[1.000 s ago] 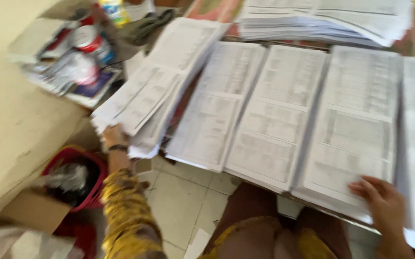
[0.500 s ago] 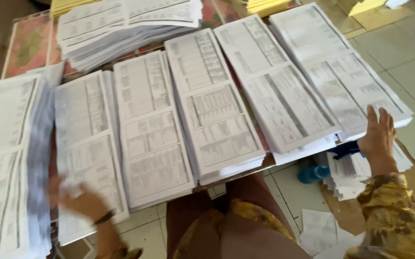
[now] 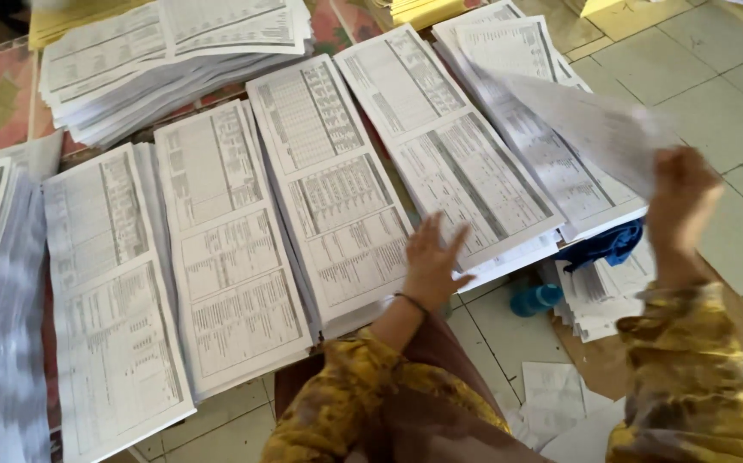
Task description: The person sits on the floor and sorts through stacks of printed papers. They pick up sheets, flip through them, and place them into separate piles on the floor.
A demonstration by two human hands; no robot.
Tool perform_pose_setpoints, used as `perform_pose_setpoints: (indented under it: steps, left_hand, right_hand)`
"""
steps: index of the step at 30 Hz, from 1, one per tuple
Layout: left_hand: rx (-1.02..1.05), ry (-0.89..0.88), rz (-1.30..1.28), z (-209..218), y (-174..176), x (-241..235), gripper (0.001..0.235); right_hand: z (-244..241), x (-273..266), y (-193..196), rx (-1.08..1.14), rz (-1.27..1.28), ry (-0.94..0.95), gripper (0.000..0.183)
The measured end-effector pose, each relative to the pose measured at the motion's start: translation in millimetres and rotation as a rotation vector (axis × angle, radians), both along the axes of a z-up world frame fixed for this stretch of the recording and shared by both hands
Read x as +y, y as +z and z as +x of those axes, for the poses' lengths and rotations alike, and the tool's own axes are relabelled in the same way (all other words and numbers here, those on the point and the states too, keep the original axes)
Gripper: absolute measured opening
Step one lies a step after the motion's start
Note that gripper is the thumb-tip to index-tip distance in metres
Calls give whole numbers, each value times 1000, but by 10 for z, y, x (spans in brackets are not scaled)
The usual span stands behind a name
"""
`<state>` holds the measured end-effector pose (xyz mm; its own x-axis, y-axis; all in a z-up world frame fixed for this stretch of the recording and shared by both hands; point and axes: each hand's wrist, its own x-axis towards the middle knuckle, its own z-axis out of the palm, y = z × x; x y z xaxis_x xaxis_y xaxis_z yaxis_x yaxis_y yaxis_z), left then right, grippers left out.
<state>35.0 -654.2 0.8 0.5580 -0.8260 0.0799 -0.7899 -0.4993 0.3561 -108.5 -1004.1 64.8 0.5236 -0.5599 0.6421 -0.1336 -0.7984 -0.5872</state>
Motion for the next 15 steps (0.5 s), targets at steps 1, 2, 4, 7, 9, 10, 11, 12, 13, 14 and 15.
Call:
perform_pose_setpoints:
  steps: [1, 2, 4, 7, 9, 10, 11, 12, 13, 14, 15]
  left_hand:
    - [1, 10, 1, -85, -182, -64, 100]
    - [-105, 5, -89, -168, -363, -126, 88]
    - [-218, 15, -177, -233, -511, -199, 76]
    - [-192, 68, -273, -207, -549, -232, 22]
    - [-98, 124, -223, -77, -715, -306, 18]
    - [-102, 131, -224, -60, -611, -265, 18]
    - [-41, 101, -350, -50, -510, -217, 17]
    - [21, 70, -476, -42, -409, -171, 17]
    - [17, 78, -477, -22, -304, -23, 17]
    - [50, 37, -624, -4, -202, 122, 38]
    - [87, -9, -766, -2, -109, 280, 67]
  right_hand:
    - [132, 154, -16, 1, 1, 10, 24]
    - [263, 314, -32, -31, -104, 208, 25]
    - [449, 754, -38, -72, -210, 422, 47]
    - [417, 1514, -150, 262, -740, 220, 32]
    - [332, 1871, -357, 133, -412, 457, 21]
    - [318, 1713, -662, 127, -414, 464, 21]
    - [300, 1564, -972, 195, -418, 439, 24]
    - [286, 1414, -1284, 264, -421, 414, 28]
    - [330, 1250, -1245, 260, -423, 421, 28]
    - [377, 1085, -1208, 401, -915, 111, 32]
    - [396, 941, -1191, 532, -1384, -235, 36]
